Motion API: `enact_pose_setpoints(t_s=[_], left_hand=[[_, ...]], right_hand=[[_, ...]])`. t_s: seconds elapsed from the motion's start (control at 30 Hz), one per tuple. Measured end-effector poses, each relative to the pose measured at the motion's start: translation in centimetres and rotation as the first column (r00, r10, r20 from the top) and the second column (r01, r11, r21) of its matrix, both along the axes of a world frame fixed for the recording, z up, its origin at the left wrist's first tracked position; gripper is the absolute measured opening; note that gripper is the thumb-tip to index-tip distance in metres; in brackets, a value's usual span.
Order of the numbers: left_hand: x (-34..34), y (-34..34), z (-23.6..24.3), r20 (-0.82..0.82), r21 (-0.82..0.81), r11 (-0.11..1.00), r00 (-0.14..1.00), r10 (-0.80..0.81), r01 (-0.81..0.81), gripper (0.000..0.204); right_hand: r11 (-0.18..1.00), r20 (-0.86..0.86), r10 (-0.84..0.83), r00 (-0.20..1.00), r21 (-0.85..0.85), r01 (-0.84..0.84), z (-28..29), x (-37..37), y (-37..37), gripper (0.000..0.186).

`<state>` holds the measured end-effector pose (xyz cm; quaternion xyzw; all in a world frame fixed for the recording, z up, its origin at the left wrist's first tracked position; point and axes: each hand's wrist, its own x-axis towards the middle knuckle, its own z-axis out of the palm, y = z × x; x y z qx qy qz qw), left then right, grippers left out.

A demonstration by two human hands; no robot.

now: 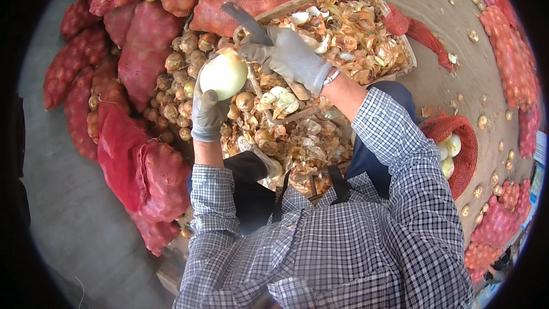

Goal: The person sits on the floor and peels onions one by one using a small knife. They remove the outer layers and place the peeled onions into a nearby basket while discarding the skins into a separate container.

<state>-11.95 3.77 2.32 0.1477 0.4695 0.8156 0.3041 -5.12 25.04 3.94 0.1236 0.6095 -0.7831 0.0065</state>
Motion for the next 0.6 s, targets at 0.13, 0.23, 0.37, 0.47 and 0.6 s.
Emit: enact_pose_setpoints(t_s=[0.13, 0.23, 0.37, 0.47, 0.6], left_hand=[[0.5, 0.3, 0.2, -0.041, -0.099, 0.994, 0.997, -0.059, 0.055, 0.106], [0.9, 0.6, -0.5, -0.102, -0.145, 0.989, 0.994, -0.039, 0.024, 0.110], [1.2, 0.7, -1.2, 0.041, -0.060, 0.998, 0.999, -0.017, 0.020, 0.110], [1.1, 0.8, -2.1, 0.122, 0.066, 0.997, 0.991, -0.058, 0.050, 0.099], [1.9, 1.1, -2.8, 0.182, 0.058, 0.998, 0.983, -0.006, -0.004, 0.093]], right_hand=[[0.997, -0.022, -0.015, 1.000, 0.081, 0.017, -0.9, -0.2, -0.1, 0.033], [0.945, -0.110, -0.048, 0.993, 0.316, 0.081, -0.6, 0.0, -0.5, 0.025], [0.717, -0.125, -0.081, 0.989, 0.682, 0.145, -1.2, -0.4, -0.4, 0.026], [0.529, -0.248, -0.104, 0.963, 0.806, 0.265, -1.8, -0.7, -1.0, 0.024], [0.443, -0.243, -0.110, 0.964, 0.856, 0.267, -2.4, -0.9, -1.6, 0.026]])
